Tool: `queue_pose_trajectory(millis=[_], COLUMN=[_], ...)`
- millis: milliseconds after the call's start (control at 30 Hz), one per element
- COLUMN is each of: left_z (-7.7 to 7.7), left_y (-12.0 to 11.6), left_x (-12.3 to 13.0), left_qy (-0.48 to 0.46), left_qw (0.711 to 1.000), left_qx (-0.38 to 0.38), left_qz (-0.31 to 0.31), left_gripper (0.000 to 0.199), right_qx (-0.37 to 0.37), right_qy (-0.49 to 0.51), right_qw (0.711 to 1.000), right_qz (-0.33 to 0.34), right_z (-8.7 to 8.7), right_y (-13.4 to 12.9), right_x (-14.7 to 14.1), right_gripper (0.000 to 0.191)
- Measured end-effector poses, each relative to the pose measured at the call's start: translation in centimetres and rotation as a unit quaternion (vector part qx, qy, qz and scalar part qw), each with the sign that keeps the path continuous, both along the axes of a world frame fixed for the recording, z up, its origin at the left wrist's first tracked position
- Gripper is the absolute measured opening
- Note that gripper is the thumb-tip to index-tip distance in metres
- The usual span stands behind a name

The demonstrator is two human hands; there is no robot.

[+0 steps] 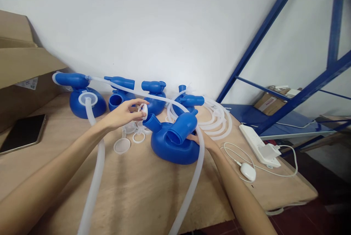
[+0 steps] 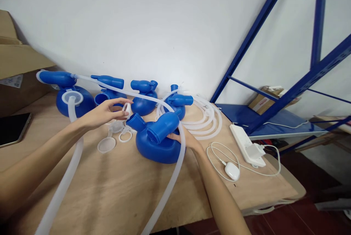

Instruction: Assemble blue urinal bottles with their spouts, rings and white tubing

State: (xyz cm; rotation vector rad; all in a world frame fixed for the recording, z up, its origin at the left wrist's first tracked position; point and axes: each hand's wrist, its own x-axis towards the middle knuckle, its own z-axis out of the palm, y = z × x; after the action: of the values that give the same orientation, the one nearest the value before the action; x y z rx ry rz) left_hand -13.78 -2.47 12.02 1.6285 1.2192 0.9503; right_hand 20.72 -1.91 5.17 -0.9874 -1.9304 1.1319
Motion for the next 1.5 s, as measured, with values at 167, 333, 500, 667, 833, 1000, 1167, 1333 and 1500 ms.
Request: queue_pose_trajectory(millis=[167, 333, 500, 667, 833, 1000, 1167, 1333, 1500], left_z=[-0.7, 0.1, 1.4, 1.2, 0.3, 0.3, 0.4, 0.0, -0.3], left_y=[0.4, 0.2, -0.5, -0.1, 0.4, 0.2, 0.0, 0.1, 0.3], left_x=[-0.1, -0.5, -1.4, -1.7, -1.4, -0.9, -0.9, -1.1, -1.7], left_qy=[-0.012, 0.111, 0.154, 0.185, 0.184, 0.195, 0.183, 0.206, 0.18], left_qw=[1.0, 0.989, 0.973, 0.972, 0.978, 0.977, 0.977, 0.968, 0.969], left_qx=[0.024, 0.002, -0.025, -0.004, 0.009, -0.003, 0.004, 0.007, -0.029], left_qz=[0.015, -0.101, -0.172, -0.143, -0.098, -0.087, -0.108, -0.146, -0.167], left_gripper=[0.042, 0.04, 0.047, 0.048, 0.058, 0.068, 0.058, 0.051, 0.06], right_qx=[-0.005, -0.007, -0.009, -0.016, -0.011, -0.013, -0.009, -0.007, -0.005], right_qy=[-0.001, -0.003, -0.001, 0.008, 0.004, 0.004, 0.0, -0.001, 0.005], right_qw=[1.0, 1.0, 1.0, 1.0, 1.0, 1.0, 1.0, 1.0, 1.0], right_qz=[-0.001, -0.001, -0.006, -0.008, -0.011, -0.005, -0.004, -0.006, -0.001], right_z=[-0.2, -0.1, 0.1, 0.1, 0.0, -0.1, -0.1, 0.1, 0.1], right_y=[0.0, 0.0, -0.1, -0.2, -0.2, -0.1, 0.0, -0.2, -0.2], right_x=[0.0, 0.1, -0.1, -0.1, -0.1, 0.0, 0.0, -0.1, -0.1], right_gripper=[0.088, 0.087, 0.087, 0.09, 0.09, 0.089, 0.09, 0.086, 0.087])
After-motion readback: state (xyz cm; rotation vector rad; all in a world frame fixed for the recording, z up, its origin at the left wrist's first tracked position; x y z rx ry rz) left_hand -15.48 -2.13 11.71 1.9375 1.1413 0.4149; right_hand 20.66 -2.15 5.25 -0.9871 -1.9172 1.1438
